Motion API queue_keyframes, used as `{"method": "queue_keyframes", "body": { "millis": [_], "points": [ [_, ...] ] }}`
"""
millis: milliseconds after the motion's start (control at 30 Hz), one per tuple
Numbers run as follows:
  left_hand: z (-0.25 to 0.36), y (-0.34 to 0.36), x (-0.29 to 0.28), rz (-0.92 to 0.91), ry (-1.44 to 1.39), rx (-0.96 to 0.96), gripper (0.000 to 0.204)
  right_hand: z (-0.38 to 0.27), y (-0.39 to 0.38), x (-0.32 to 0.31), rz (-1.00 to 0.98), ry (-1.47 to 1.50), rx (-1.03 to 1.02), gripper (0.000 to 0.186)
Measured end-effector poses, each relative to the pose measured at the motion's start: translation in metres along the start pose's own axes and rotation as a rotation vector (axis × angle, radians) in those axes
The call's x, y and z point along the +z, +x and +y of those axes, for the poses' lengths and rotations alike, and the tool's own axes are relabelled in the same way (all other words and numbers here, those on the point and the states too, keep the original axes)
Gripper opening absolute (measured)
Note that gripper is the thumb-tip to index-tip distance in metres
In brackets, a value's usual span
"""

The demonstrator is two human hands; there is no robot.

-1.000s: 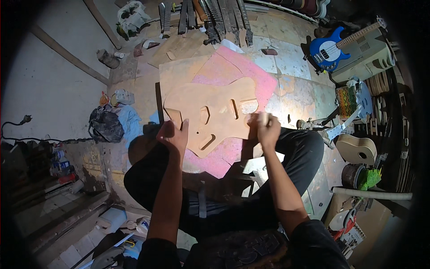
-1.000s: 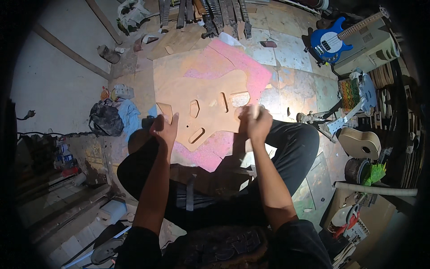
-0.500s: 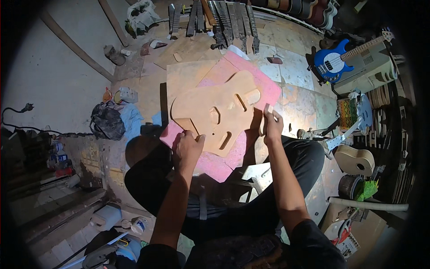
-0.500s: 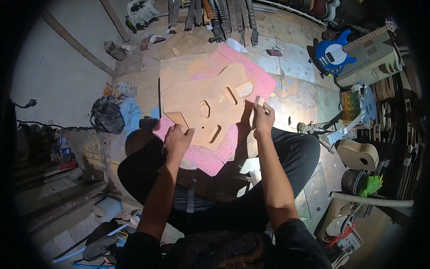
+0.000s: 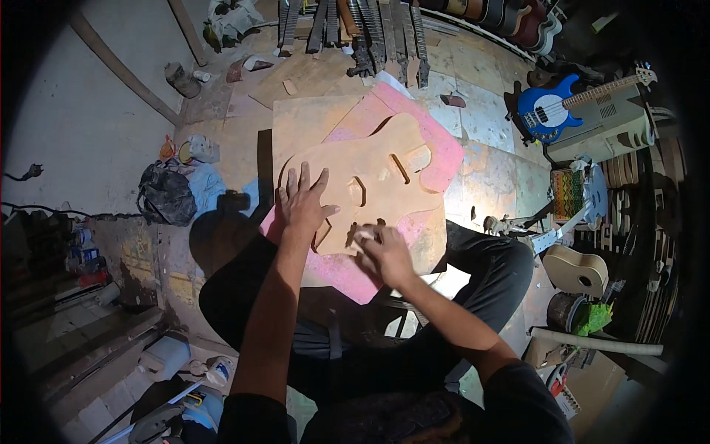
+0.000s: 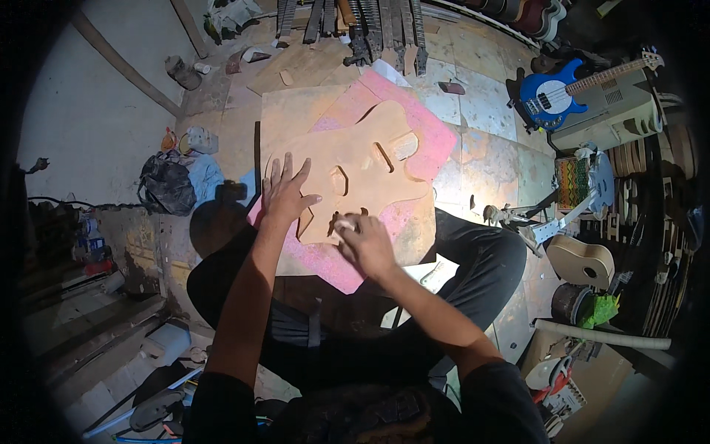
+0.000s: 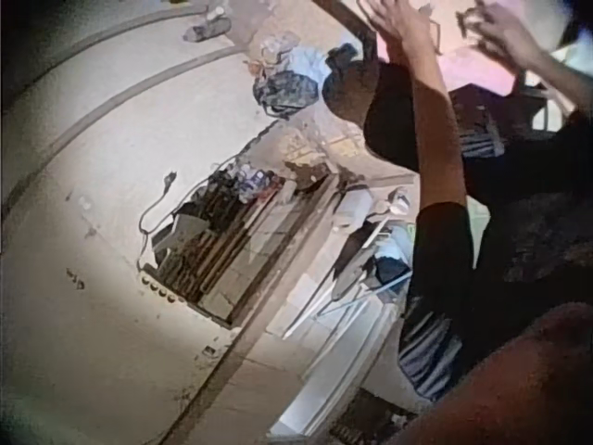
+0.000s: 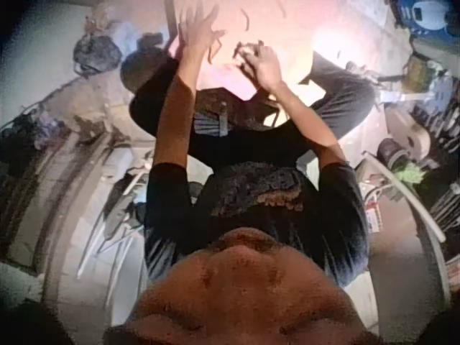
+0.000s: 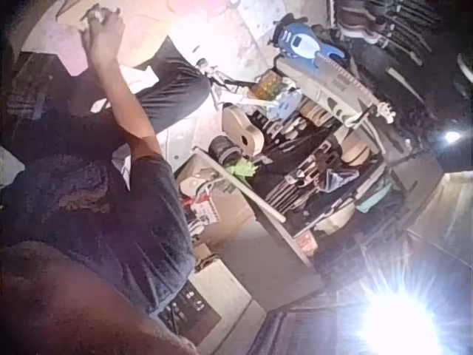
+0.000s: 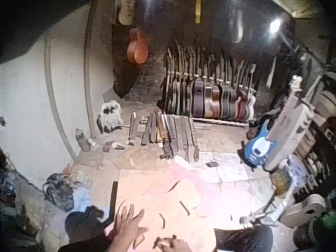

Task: The person sands the surface of a wooden guitar body using a sanding block, then picks up a guitar neck and sands its edges and back while sitting on the floor.

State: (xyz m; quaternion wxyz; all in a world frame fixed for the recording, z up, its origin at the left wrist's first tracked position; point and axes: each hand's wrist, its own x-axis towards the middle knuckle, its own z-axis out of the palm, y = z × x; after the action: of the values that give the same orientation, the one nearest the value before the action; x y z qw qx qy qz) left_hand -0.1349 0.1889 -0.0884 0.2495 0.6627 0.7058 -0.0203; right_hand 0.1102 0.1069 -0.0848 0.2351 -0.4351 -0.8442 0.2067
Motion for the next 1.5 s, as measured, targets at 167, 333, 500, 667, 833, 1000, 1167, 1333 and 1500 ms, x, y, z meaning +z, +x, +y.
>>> {"method": "queue_keyframes", "body": {
  "millis": [167, 333, 500, 667, 833, 1000, 1167, 1333, 1500],
  "points": [
    [-0.013, 0.007, 0.012, -0.033, -0.047, 0.021, 0.108, 0.044, 0.048, -0.016, 0.258, -0.098, 0.303, 0.035],
    [-0.016, 0.008, 0.021, -0.067, -0.072, 0.014, 0.115, -0.014, -0.011, 0.010, 0.019, -0.069, 0.076, 0.043],
    [-0.014, 0.008, 0.025, -0.073, -0.106, 0.008, 0.120, 0.039, 0.035, -0.014, 0.114, 0.011, 0.438, 0.043],
    [-0.010, 0.011, 0.019, -0.093, -0.095, -0.009, 0.122, 0.005, -0.007, 0.008, 0.045, -0.071, 0.135, 0.036],
    [-0.014, 0.013, 0.021, -0.084, -0.084, -0.010, 0.123, 0.044, 0.035, -0.016, 0.114, -0.087, 0.233, 0.041],
    [-0.011, 0.014, 0.021, -0.097, -0.087, -0.015, 0.121, 0.008, 0.000, 0.008, -0.022, 0.134, 0.491, 0.042],
    [-0.011, 0.010, 0.019, -0.096, -0.085, -0.029, 0.112, 0.035, 0.017, -0.010, 0.039, -0.082, 0.155, 0.043],
    [-0.006, 0.013, 0.023, -0.086, -0.081, -0.037, 0.094, 0.017, 0.041, -0.002, 0.228, 0.042, 0.470, 0.034],
    [-0.008, 0.011, 0.017, -0.074, -0.076, -0.055, 0.087, 0.004, 0.026, 0.011, 0.060, 0.001, 0.025, 0.033]
  ]
}}
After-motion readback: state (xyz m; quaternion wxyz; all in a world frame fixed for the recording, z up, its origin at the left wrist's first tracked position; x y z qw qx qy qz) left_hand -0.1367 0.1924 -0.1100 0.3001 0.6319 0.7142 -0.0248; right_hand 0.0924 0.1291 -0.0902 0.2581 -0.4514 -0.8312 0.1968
